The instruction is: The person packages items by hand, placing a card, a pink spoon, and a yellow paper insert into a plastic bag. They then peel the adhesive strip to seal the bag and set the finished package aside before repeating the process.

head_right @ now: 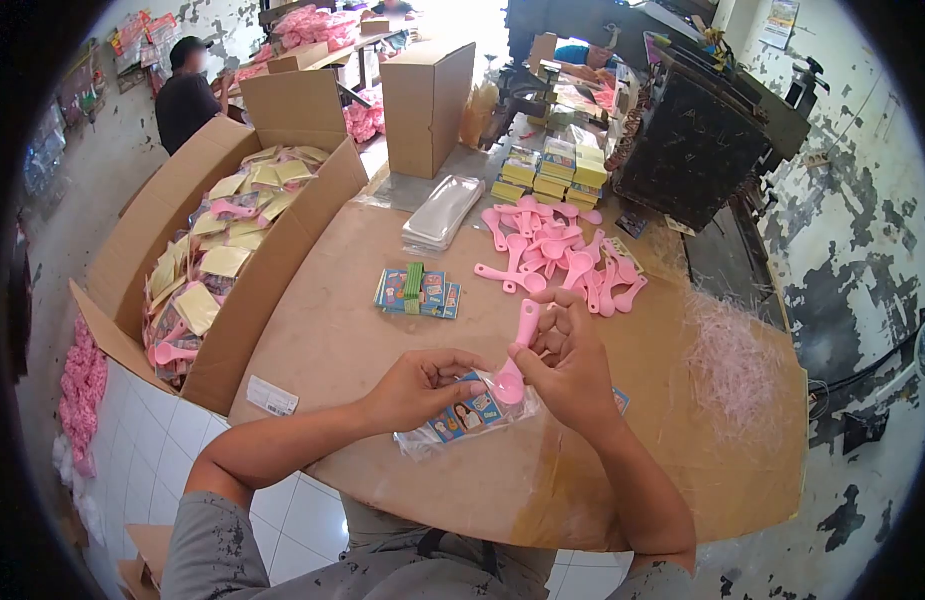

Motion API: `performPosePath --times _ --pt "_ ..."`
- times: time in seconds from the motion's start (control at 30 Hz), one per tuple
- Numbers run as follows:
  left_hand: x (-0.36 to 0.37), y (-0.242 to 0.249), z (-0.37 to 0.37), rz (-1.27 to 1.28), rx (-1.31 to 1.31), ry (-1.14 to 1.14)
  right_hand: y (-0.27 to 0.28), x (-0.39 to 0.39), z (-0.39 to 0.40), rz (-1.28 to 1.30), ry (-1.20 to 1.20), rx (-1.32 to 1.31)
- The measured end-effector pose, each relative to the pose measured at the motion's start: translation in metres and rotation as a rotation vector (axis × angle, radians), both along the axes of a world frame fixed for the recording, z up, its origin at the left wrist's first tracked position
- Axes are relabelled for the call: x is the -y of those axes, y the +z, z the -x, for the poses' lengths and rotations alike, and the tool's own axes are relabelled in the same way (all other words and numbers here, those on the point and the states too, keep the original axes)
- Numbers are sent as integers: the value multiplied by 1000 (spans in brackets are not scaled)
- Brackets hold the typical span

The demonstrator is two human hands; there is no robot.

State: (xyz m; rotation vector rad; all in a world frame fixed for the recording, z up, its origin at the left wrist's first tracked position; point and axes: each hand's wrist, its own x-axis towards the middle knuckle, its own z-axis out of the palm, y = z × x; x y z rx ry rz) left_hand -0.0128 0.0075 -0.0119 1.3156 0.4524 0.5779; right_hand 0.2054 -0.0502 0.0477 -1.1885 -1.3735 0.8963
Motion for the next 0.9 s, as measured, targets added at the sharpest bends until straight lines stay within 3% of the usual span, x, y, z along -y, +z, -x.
performPosePath --times 0.17,0.47,0.57,0.67,0.73,0.83,0.9 --pt "2 11 3 14 -31 -5 4 0 0 34 -24 -129" --pt "1 5 2 26 -19 -32 -7 5 11 -57 -75 -118" --pt "-3 -1 1 12 -16 1 -30 4 12 -110 -67 -42" --pt "-4 -2 1 7 68 -5 -24 5 -8 -147 90 418" --pt "-6 3 4 -10 63 -45 -23 1 -21 -87 240 161" --pt "-8 3 5 49 52 -94 -7 3 -8 -29 231 -107" --pt "-9 0 7 56 31 -145 8 8 -2 -61 237 12"
